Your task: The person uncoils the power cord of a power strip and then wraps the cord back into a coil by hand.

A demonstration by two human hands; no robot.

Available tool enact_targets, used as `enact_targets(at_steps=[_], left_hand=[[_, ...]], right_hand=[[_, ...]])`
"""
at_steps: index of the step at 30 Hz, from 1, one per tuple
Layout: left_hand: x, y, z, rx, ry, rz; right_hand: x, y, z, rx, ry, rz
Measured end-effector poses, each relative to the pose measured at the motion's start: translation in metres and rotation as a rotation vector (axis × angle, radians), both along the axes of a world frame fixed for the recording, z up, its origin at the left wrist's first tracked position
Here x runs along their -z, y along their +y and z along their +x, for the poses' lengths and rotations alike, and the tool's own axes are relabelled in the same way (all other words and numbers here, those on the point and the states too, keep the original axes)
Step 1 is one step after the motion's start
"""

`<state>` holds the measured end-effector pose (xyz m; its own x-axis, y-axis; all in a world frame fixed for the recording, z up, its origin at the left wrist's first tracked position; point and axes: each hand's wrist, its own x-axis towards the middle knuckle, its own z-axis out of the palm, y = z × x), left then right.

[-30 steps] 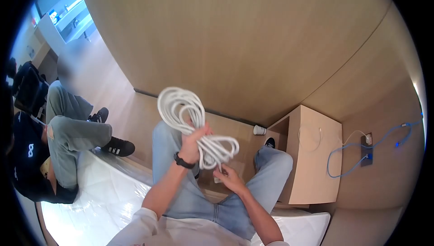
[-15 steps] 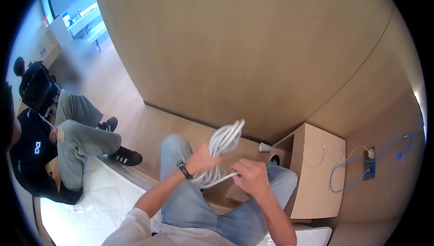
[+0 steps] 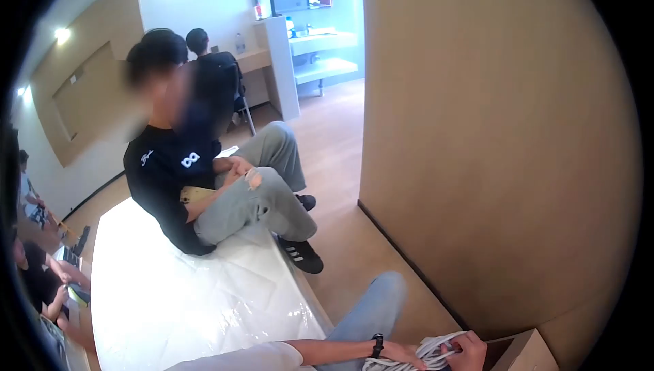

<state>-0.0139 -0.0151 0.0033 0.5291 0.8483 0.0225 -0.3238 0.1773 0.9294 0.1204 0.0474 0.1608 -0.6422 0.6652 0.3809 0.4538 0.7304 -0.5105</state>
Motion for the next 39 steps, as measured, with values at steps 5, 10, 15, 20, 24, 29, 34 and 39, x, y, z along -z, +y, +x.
enact_targets(at_steps=[5,10,15,20,24,29,34,39], left_hand=[[0.012,-0.021,-0.004,0.105,-0.035,-0.225],[-0.029,-0.038,-0.009,0.275,-0.28,-0.452],[-0.03,-0.041,-0.007,0.203,-0.431,-0.48],[-0.018,-0.029,-0.009,0.214,-0.255,-0.447],[-0.02,-0.022,-0.01,0.253,-0.162,-0.348],[-0.005,-0.018,-0.005,0.185,-0.171,-0.444],[-0.022,-0.011,-0.01,0.092,-0.214,-0.331],[-0.031,-0.004,-0.018,0.169,-0.333,-0.369]], right_hand=[[-0.005,-0.018,-0.01,0.044,-0.008,-0.125],[-0.022,-0.016,-0.008,-0.105,-0.222,-0.085],[-0.009,-0.007,0.015,-0.023,0.066,-0.32],[0.092,0.018,0.058,0.035,0.488,-0.738],[0.144,0.023,0.08,0.107,0.468,-0.663],[0.108,0.002,0.052,0.26,0.431,-0.53],[0.064,-0.012,0.031,0.255,0.505,-0.707],[0.089,0.001,0.044,0.107,0.661,-0.812]])
